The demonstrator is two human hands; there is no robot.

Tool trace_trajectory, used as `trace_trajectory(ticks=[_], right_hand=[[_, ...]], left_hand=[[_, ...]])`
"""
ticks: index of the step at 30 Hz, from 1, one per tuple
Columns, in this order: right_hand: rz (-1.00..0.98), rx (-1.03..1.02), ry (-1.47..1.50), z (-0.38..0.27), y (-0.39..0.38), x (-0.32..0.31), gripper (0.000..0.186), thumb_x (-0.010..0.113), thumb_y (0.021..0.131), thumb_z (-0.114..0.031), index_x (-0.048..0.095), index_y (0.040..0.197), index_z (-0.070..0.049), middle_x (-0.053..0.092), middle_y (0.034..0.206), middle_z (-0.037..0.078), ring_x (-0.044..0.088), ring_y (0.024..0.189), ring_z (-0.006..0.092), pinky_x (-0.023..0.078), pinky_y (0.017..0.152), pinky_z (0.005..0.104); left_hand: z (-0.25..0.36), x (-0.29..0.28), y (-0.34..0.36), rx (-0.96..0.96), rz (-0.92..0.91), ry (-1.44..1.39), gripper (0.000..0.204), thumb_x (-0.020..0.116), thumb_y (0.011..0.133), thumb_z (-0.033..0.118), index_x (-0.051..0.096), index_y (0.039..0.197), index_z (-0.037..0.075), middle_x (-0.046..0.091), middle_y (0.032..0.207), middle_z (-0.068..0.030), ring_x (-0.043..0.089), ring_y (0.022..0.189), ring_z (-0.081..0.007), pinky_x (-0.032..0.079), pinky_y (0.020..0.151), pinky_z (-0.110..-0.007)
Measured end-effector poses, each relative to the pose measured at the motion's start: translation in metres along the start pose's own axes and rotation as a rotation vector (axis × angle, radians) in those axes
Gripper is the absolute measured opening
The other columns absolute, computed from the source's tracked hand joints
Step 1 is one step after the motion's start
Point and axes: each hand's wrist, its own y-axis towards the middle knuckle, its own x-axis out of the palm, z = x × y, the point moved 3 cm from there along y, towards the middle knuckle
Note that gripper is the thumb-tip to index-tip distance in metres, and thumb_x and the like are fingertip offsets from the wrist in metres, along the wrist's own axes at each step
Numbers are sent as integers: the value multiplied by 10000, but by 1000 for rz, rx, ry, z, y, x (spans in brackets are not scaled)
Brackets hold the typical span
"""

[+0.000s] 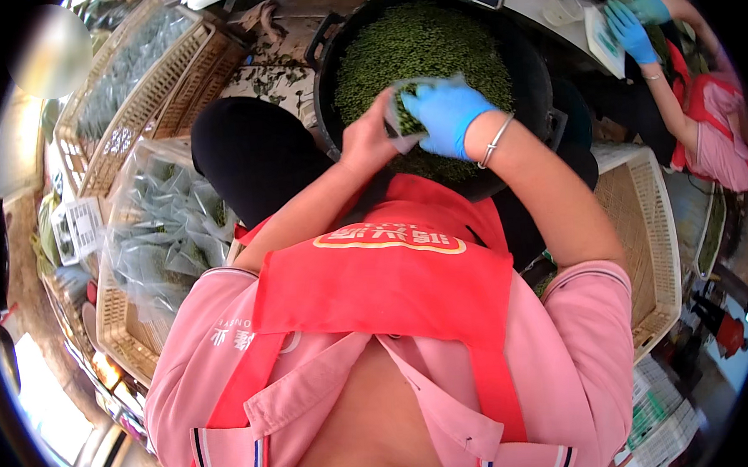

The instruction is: The person scoops green tea leaves from a large bowl into small plastic bags, weighs each bag on a digital scale, and places the filled bags into a basket. The process is repeated continuously with other workers visible in the background.

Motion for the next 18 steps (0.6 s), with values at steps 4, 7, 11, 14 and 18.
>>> trace_trajectory(ticks=[4, 7, 11, 14, 18], right_hand=[[-74, -53, 210, 7, 18, 53, 319, 649, 739, -219, 592, 1005, -52, 607, 976, 180, 590, 894, 349, 484, 779, 402], [30, -138, 301, -1, 8, 38, 299, 633, 735, -188, 596, 1005, -64, 607, 977, 167, 589, 890, 348, 485, 781, 408], [-3, 85, 280, -35, -10, 8, 245, 603, 714, -167, 662, 937, -85, 650, 941, 172, 628, 871, 315, 505, 773, 397], [-46, 52, 243, -30, 6, 23, 250, 597, 710, -166, 661, 933, -74, 653, 923, 163, 626, 866, 323, 502, 778, 399], [204, -60, 453, -30, -36, -12, 454, 643, 732, -205, 571, 1159, -67, 551, 1196, 167, 540, 1084, 320, 445, 915, 369]], left_hand=[[-5, 15, -12, 262, 141, 167, 821, 797, 589, 310, 416, 1276, 71, 541, 1210, -172, 597, 985, -329, 499, 789, -392], [10, 0, -16, 283, 203, 223, 784, 782, 596, 338, 447, 1256, 78, 605, 1082, -158, 627, 882, -303, 509, 728, -374], [8, -6, -21, 253, 259, 311, 695, 756, 571, 295, 518, 1194, 97, 656, 888, -103, 637, 764, -277, 509, 670, -371], [7, -1, -18, 424, 264, 373, 657, 749, 557, 258, 530, 1157, 102, 651, 826, -93, 630, 710, -282, 503, 647, -376], [9, -13, -15, 352, 256, 408, 404, 677, 662, 259, 601, 1034, 121, 630, 707, -103, 612, 610, -304, 491, 570, -392]])
